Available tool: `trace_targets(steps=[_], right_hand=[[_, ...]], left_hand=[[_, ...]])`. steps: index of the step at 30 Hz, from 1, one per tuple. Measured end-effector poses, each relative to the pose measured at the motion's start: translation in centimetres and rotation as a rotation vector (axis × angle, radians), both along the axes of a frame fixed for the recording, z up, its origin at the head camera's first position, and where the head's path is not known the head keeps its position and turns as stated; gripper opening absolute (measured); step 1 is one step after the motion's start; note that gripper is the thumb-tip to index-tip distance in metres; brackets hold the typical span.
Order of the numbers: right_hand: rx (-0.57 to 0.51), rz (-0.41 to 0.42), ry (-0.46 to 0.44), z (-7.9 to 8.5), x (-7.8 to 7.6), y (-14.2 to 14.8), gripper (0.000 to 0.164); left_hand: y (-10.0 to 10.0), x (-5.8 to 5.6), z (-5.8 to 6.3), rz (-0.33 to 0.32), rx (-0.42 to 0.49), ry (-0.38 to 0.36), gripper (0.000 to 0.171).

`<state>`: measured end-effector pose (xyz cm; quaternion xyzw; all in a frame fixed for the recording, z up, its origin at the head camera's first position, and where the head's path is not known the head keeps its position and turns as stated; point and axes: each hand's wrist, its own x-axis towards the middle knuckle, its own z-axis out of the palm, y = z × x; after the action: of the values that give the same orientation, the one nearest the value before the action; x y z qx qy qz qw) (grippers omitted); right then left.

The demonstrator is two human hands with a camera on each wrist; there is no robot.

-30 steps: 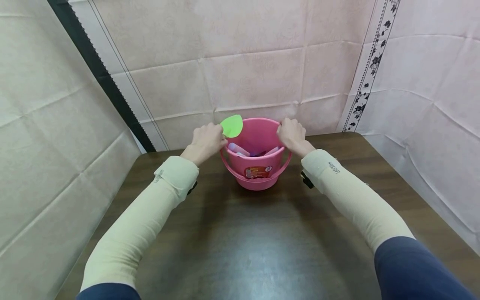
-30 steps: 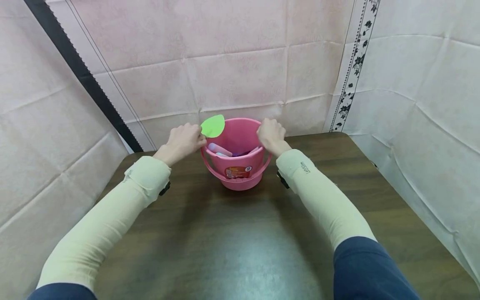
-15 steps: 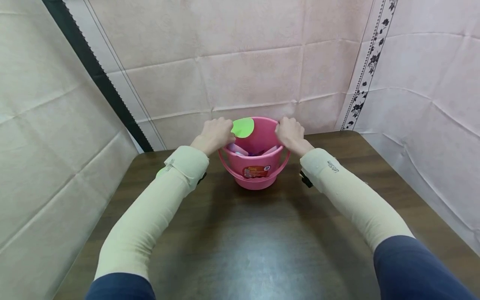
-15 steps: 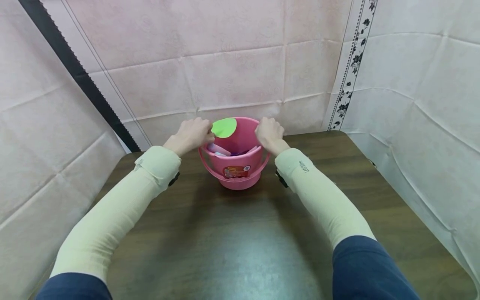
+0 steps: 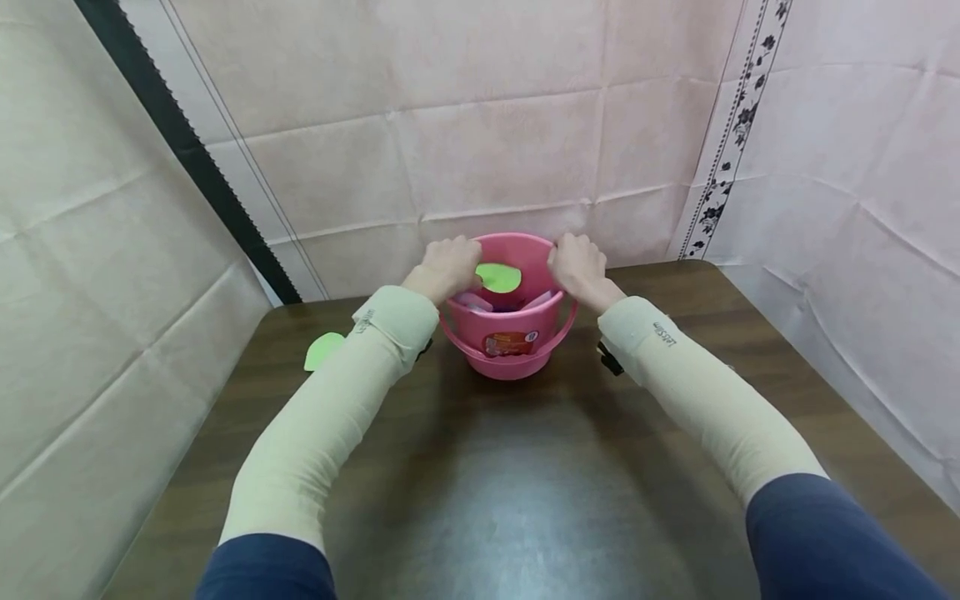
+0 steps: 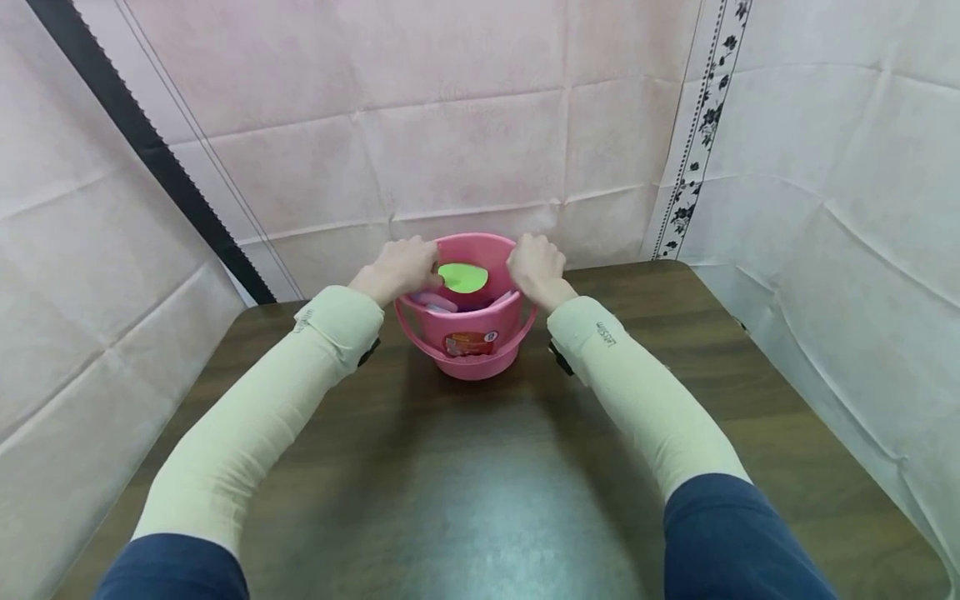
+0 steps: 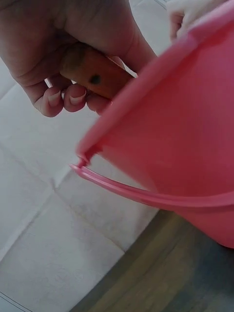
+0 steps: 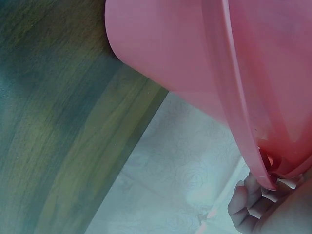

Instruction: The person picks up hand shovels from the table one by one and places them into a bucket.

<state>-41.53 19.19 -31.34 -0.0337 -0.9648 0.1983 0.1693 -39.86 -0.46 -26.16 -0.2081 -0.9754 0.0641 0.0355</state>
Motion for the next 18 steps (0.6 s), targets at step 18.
trace_targets(steps=[18], right_hand=[[-0.007,0.017,-0.007,0.2,0.2,0.2,0.029]], left_hand=[[1.3,-0.9,-2.4,0.006,-0.045,-0.015,0.034]])
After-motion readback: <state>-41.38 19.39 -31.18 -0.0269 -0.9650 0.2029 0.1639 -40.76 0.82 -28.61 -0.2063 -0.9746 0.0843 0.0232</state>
